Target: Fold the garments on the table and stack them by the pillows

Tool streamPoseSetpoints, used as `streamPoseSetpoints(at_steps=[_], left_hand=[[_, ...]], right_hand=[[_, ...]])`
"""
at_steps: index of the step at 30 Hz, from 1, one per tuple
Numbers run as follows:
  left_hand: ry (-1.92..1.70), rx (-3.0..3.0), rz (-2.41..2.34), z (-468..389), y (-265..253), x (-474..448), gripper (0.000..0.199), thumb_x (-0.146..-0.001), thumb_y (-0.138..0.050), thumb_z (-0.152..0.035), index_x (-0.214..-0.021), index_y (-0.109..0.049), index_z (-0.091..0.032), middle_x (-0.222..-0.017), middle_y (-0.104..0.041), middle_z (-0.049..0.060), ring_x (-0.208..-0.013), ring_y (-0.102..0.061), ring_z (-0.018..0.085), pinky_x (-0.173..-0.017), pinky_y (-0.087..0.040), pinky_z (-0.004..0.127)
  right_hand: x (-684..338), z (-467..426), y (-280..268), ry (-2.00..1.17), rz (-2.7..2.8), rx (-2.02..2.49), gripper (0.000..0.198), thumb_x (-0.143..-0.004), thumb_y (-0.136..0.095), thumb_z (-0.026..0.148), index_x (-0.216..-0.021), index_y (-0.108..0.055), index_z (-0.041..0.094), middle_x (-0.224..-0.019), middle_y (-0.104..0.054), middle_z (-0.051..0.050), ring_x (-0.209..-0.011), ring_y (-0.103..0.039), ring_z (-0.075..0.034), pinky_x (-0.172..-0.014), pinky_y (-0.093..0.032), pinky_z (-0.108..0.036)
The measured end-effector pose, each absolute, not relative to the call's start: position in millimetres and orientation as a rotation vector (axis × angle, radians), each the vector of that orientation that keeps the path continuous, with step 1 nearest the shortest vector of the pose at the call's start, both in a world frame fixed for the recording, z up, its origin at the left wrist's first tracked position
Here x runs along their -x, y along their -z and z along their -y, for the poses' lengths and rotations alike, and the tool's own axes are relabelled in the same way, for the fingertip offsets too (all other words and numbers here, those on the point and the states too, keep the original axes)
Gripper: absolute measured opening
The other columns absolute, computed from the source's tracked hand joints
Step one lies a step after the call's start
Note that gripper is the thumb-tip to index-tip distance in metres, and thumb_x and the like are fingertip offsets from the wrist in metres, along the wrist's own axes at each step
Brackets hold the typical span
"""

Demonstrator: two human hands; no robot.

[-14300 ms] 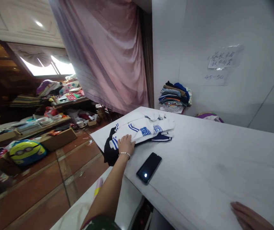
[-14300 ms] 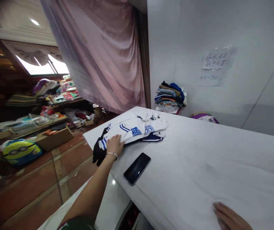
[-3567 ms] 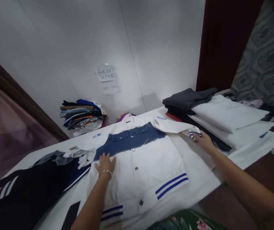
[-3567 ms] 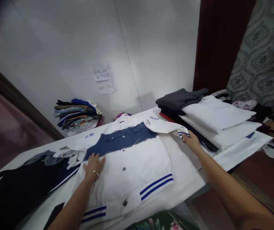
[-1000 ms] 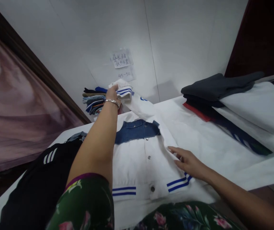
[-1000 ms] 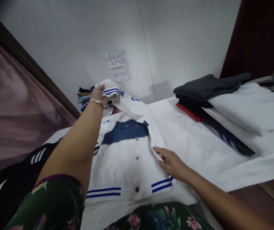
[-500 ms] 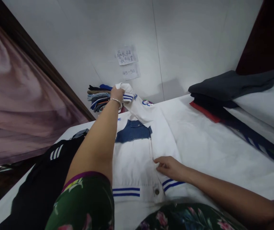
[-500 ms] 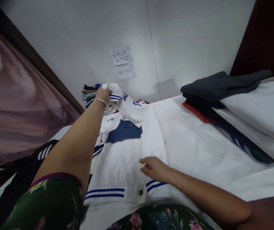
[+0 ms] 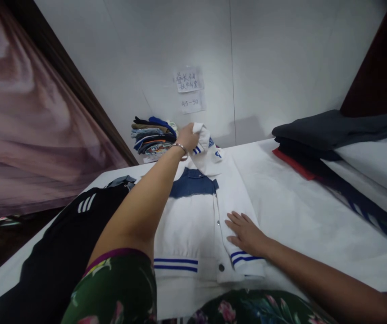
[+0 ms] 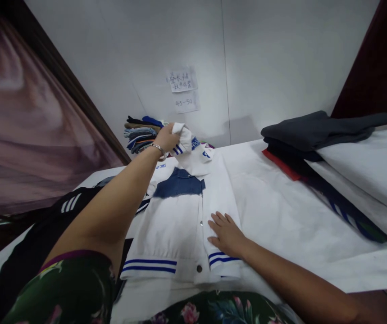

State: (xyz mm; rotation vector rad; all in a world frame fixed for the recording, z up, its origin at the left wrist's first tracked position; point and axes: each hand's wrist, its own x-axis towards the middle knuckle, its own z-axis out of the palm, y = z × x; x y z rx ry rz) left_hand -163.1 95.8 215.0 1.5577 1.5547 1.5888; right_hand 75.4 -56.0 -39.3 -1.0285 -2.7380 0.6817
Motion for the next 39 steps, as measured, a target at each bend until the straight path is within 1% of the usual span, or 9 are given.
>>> streamPoseSetpoints(at_steps=[9,14,18,21,24,28,32,36,39], left_hand=[[-1.136,-2.084,-1.863,-58.0,-215.2,134.8,0.022,-0.067,-0.063,-0.003,-0.074,-0.052,-0.020,-0.083,-0.062,0.007,-0.105,-0.055,0.031,-0.103,-0.033,0.044],[-0.898,-2.215,-1.986,-25.3,-217.7,117.3,0.025,-0.074,-0.062,-0.009,-0.095,-0.055,-0.019,-0.091,-0.064,0.011,-0.103,-0.057,0.033,-0.097,-0.038,0.043],[-0.515,-2.321,-2.035,13.1,-193.9,90.3,0.031,-0.080,-0.057,-0.015,-0.111,-0.052,-0.019,-0.098,-0.065,0.014,-0.103,-0.059,0.033,-0.093,-0.039,0.044],[-0.107,-2.435,-1.952,46.6,-151.0,65.0,0.030,-0.082,-0.051,-0.017,-0.112,-0.053,-0.019,-0.104,-0.064,0.014,-0.097,-0.062,0.030,-0.084,-0.044,0.042],[0.177,-2.497,-1.746,74.9,-97.6,42.1,0.030,-0.081,-0.049,-0.019,-0.111,-0.055,-0.015,-0.103,-0.065,0.016,-0.093,-0.064,0.031,-0.074,-0.048,0.040],[0.186,-2.424,-1.645,94.1,-45.2,24.2,0.031,-0.083,-0.046,-0.027,-0.110,-0.057,-0.016,-0.102,-0.067,0.014,-0.089,-0.066,0.029,-0.073,-0.049,0.040],[0.007,-2.372,-1.686,100.4,-30.7,22.4,0.037,-0.084,-0.046,-0.038,-0.113,-0.056,-0.018,-0.106,-0.066,0.012,-0.094,-0.064,0.028,-0.075,-0.049,0.039],[-0.124,-2.301,-1.649,109.5,-26.7,25.1,0.058,-0.080,-0.049,-0.060,-0.124,-0.051,-0.023,-0.110,-0.065,0.008,-0.098,-0.061,0.029,-0.081,-0.047,0.041],[-0.114,-2.356,-1.640,120.2,-18.2,22.6,0.064,-0.076,-0.055,-0.062,-0.125,-0.051,-0.021,-0.112,-0.063,0.010,-0.101,-0.057,0.030,-0.085,-0.043,0.044]], right_hand=[[-80.3,55.6,36.0,-0.755,2.721,1.010,0.063,-0.092,-0.038,0.052,-0.143,-0.040,0.015,-0.153,-0.026,-0.012,-0.143,-0.015,-0.027,-0.115,-0.011,-0.048],[-83.5,54.5,39.0,-0.803,2.663,0.987,0.061,-0.091,-0.042,0.051,-0.141,-0.044,0.016,-0.151,-0.029,-0.013,-0.142,-0.018,-0.027,-0.115,-0.012,-0.049],[-83.0,50.9,46.7,-0.892,2.538,0.944,0.059,-0.087,-0.049,0.050,-0.136,-0.049,0.017,-0.149,-0.034,-0.012,-0.141,-0.021,-0.028,-0.114,-0.012,-0.051],[-82.0,44.4,49.4,-1.148,2.163,0.953,0.056,-0.082,-0.055,0.050,-0.128,-0.057,0.019,-0.138,-0.050,-0.012,-0.132,-0.039,-0.028,-0.110,-0.026,-0.051],[-85.5,35.2,45.1,-1.513,1.565,0.970,0.053,-0.081,-0.056,0.049,-0.125,-0.057,0.018,-0.119,-0.065,-0.010,-0.107,-0.061,-0.026,-0.094,-0.047,-0.046],[-96.6,25.6,33.8,-1.769,1.125,1.004,0.050,-0.080,-0.056,0.044,-0.122,-0.056,0.018,-0.109,-0.069,-0.010,-0.092,-0.067,-0.025,-0.076,-0.055,-0.038],[-103.0,23.9,27.9,-1.878,1.116,0.950,0.055,-0.085,-0.045,0.054,-0.121,-0.056,0.014,-0.110,-0.068,-0.013,-0.096,-0.066,-0.026,-0.078,-0.055,-0.038],[-105.1,22.2,34.6,-1.644,1.278,1.053,0.067,-0.078,-0.057,0.043,-0.136,-0.042,0.014,-0.107,-0.068,-0.010,-0.091,-0.065,-0.025,-0.079,-0.053,-0.039],[-111.2,17.0,43.0,-1.254,1.553,1.345,0.078,-0.075,-0.057,0.034,-0.145,-0.030,0.015,-0.096,-0.069,-0.005,-0.082,-0.064,-0.022,-0.080,-0.051,-0.040]])
